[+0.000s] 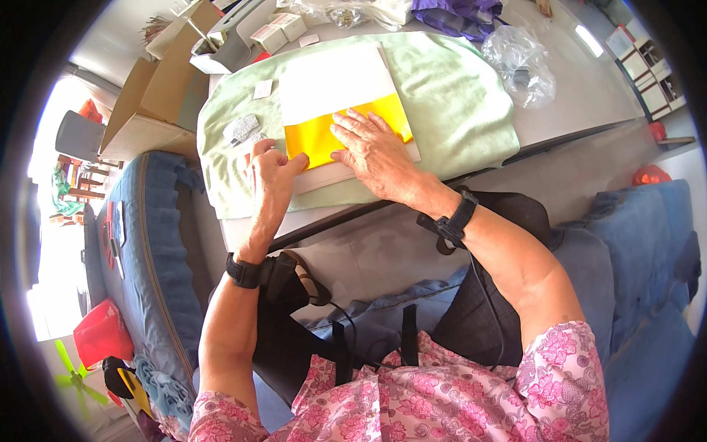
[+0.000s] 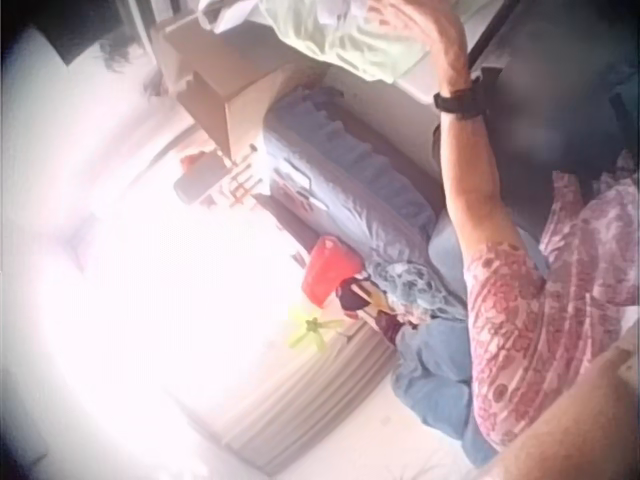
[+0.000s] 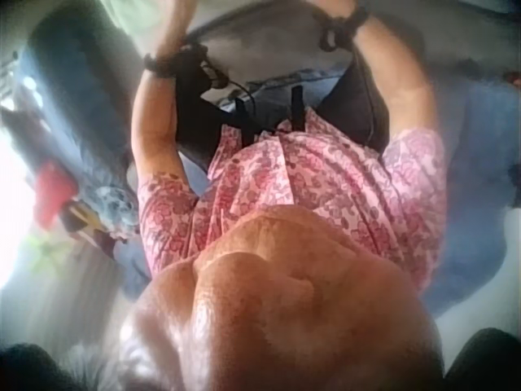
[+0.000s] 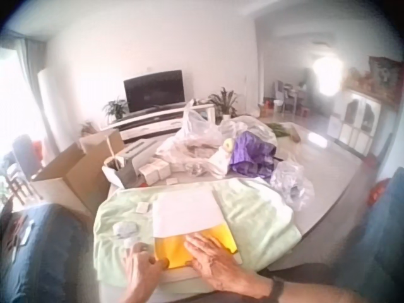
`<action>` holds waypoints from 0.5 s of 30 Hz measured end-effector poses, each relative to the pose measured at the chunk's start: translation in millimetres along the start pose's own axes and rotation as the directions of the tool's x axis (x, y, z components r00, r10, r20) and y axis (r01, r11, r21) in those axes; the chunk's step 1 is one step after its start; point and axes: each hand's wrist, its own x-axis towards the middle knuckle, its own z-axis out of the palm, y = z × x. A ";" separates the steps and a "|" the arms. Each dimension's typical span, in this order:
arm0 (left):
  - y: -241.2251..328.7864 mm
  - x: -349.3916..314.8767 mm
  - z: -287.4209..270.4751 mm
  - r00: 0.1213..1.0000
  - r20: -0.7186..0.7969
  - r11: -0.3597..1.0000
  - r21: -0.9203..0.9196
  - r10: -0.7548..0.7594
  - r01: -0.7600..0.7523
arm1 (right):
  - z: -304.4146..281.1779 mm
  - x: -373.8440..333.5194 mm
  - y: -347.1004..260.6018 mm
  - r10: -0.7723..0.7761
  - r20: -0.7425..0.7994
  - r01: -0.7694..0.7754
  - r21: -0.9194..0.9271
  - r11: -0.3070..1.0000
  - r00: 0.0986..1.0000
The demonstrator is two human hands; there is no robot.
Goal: The person folds a yellow sheet of paper into a triangular shape on a table covered with a light green cloth. They smooth the creases and adjust the folds by hand.
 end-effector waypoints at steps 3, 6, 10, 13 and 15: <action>1.6 -0.1 -0.7 1.000 0.007 1.000 0.004 -0.006 0.006 | 1.2 0.2 0.4 -0.007 -0.009 0.007 -0.025 1.000 1.000; 1.7 -0.5 -0.3 1.000 0.003 1.000 0.016 -0.012 0.012 | 0.5 2.5 -1.8 -0.024 -0.033 0.022 -0.069 0.997 0.999; -2.5 0.6 2.1 1.000 0.006 1.000 0.025 -0.014 0.014 | -5.5 7.3 -6.6 -0.097 -0.041 0.086 -0.203 0.975 0.994; -1.4 1.3 1.8 1.000 0.013 0.999 0.033 -0.016 0.016 | -4.4 8.8 -6.7 -0.118 -0.052 0.108 -0.162 0.981 0.992; 1.4 1.0 0.0 1.000 0.016 0.999 0.038 -0.015 0.015 | 0.6 7.1 -4.3 -0.094 -0.045 0.089 -0.103 0.991 0.995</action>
